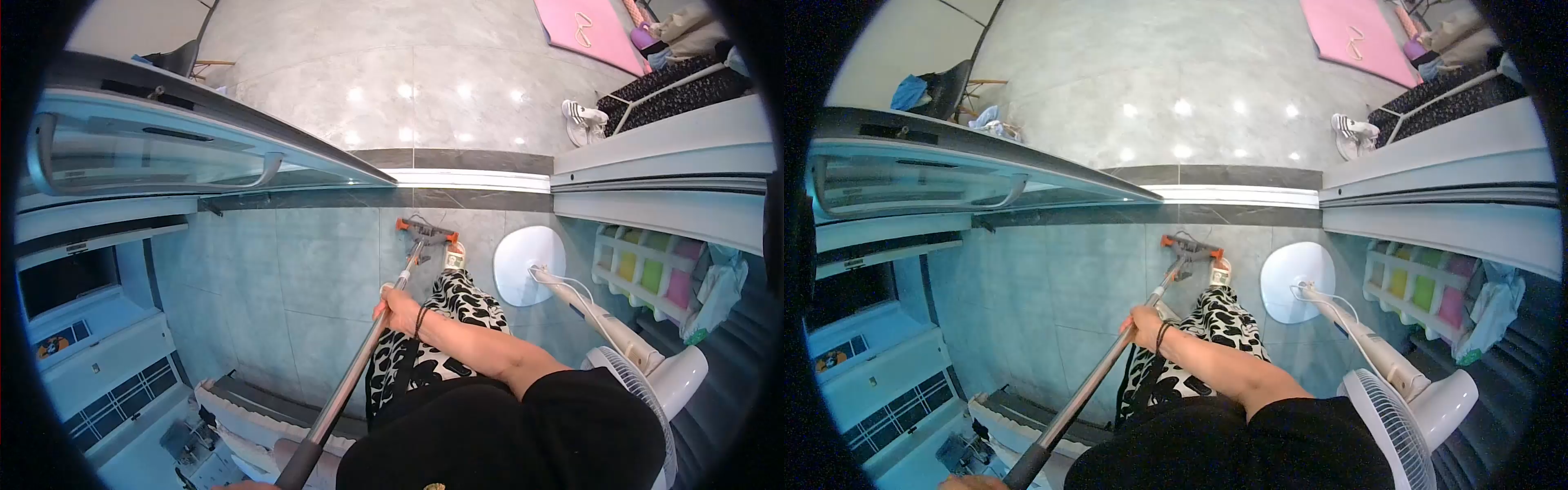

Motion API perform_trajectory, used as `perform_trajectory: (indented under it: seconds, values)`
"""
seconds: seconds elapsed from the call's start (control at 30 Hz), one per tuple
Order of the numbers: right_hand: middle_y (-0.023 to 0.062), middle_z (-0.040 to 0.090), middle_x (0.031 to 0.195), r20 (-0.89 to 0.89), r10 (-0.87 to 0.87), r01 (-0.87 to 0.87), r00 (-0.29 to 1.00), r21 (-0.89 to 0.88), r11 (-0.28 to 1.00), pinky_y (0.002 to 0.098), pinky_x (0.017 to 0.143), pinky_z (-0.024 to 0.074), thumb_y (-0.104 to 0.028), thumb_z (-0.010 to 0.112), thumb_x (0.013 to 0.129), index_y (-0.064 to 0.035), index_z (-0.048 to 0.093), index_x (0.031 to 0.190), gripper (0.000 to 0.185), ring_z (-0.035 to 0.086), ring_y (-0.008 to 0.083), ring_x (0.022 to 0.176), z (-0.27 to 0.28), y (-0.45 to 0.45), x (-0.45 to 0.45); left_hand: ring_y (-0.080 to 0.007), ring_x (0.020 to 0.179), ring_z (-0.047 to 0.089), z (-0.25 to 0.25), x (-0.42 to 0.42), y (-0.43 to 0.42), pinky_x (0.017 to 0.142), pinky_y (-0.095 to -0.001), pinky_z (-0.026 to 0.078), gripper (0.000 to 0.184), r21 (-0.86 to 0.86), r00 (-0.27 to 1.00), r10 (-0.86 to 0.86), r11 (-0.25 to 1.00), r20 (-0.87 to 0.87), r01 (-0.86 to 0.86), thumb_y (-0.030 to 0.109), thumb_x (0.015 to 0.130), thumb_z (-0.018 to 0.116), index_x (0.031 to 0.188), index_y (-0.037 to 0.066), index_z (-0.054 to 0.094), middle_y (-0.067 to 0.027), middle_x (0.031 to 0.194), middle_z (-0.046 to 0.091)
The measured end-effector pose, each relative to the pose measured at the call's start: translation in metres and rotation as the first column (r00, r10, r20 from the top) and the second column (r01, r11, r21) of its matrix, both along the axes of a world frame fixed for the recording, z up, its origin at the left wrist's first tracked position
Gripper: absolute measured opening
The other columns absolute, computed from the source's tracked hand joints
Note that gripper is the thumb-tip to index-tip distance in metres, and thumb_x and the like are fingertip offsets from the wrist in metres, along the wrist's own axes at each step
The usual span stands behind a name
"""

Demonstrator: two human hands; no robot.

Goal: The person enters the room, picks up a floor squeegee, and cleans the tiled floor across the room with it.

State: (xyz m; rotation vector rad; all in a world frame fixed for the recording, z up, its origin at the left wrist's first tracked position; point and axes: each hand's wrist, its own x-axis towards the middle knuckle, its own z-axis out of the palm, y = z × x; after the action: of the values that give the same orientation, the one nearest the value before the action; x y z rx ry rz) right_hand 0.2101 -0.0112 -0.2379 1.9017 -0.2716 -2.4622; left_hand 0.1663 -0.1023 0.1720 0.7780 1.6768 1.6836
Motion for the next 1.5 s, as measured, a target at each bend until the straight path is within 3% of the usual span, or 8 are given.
perform_trajectory:
  seconds: [0.6,0.73,0.9,1.0,1.07,1.23,1.37,1.5]
  values:
    - [0.0006,0.032,0.048,-0.012,-0.514,0.503,0.858,0.225,0.834,0.0196,0.030,0.0289,-0.007,0.035,0.076,-0.0085,0.030,0.062,0.015,0.031,0.0083,0.035,-0.113,0.076,0.076,-0.0196,0.043,0.048,-0.140,-0.056,0.010,0.041,-0.0286,0.036,0.010,-0.076,0.637,-0.763,0.633,0.106,0.770,0.000,0.064,0.058,0.074,-0.001,0.059,-0.0091,0.054,0.052]
    - [0.0101,0.043,0.053,-0.054,-0.372,0.369,0.927,0.312,0.876,0.0330,0.041,0.0390,-0.005,0.038,0.071,-0.0027,0.042,0.067,0.006,0.042,0.0212,0.045,-0.124,-0.013,0.014,-0.0183,0.044,0.049,-0.119,-0.094,-0.078,0.041,-0.0292,0.036,0.010,-0.230,0.781,-0.607,0.747,0.148,0.624,-0.002,0.062,0.058,0.072,0.001,0.059,-0.0047,0.054,0.053]
    - [0.0074,0.058,0.062,-0.001,0.615,-0.367,0.789,0.801,0.472,0.0294,0.053,0.0450,-0.005,0.068,0.050,-0.0087,0.057,0.057,0.014,0.057,0.0199,0.061,-0.184,-0.186,-0.079,-0.0148,0.033,0.042,-0.074,-0.134,-0.179,0.031,-0.0255,0.031,0.019,-0.114,0.955,-0.270,0.960,-0.121,0.257,0.003,0.068,0.051,0.051,-0.004,0.050,-0.0102,0.042,0.047]
    - [0.0084,0.055,0.057,-0.254,0.272,-0.078,0.928,0.582,0.809,0.0326,0.052,0.0449,-0.003,0.062,0.059,-0.0072,0.053,0.059,0.010,0.054,0.0213,0.055,-0.156,-0.251,-0.132,-0.0132,0.027,0.036,-0.043,-0.150,-0.206,0.028,-0.0245,0.027,0.021,0.062,0.976,-0.208,0.975,-0.059,0.211,0.001,0.066,0.049,0.045,-0.002,0.044,-0.0114,0.043,0.046]
    - [0.0080,0.047,0.050,-0.039,-0.334,0.307,0.942,-0.302,0.902,0.0363,0.048,0.0428,-0.004,0.050,0.069,-0.0057,0.044,0.061,0.011,0.046,0.0210,0.046,-0.056,-0.230,-0.154,-0.0130,0.026,0.035,-0.040,-0.151,-0.228,0.027,-0.0247,0.027,0.020,0.190,0.996,-0.090,0.977,-0.019,0.092,0.000,0.065,0.049,0.046,-0.002,0.044,-0.0111,0.042,0.045]
    - [0.0036,0.032,0.047,-0.213,-0.434,0.351,0.876,-0.335,0.874,0.0303,0.044,0.0374,-0.007,0.039,0.076,-0.0084,0.034,0.059,0.018,0.035,0.0158,0.041,-0.017,-0.210,-0.113,-0.0115,0.025,0.034,-0.030,-0.169,-0.222,0.026,-0.0238,0.025,0.018,0.477,0.890,-0.442,0.809,0.107,0.344,0.000,0.065,0.050,0.047,-0.002,0.045,-0.0079,0.034,0.039]
    - [-0.0002,0.032,0.047,-0.112,-0.467,0.469,0.877,-0.007,0.883,0.0247,0.042,0.0324,-0.007,0.039,0.074,-0.0108,0.032,0.057,0.019,0.034,0.0122,0.041,-0.026,-0.135,-0.053,-0.0175,0.037,0.048,-0.082,-0.141,-0.251,0.033,-0.0283,0.036,0.023,-0.174,0.896,0.439,0.879,-0.065,-0.443,0.009,0.071,0.052,0.054,-0.005,0.055,-0.0110,0.044,0.051]
    - [-0.0010,0.032,0.047,-0.063,-0.509,0.510,0.858,0.000,0.860,0.0255,0.042,0.0314,-0.010,0.039,0.075,-0.0118,0.032,0.057,0.019,0.033,0.0120,0.041,-0.100,-0.074,-0.003,-0.0173,0.046,0.049,-0.139,-0.175,-0.140,0.041,-0.0288,0.035,0.010,0.032,0.742,-0.629,0.767,0.230,0.641,0.012,0.067,0.057,0.067,0.002,0.060,-0.0062,0.054,0.052]
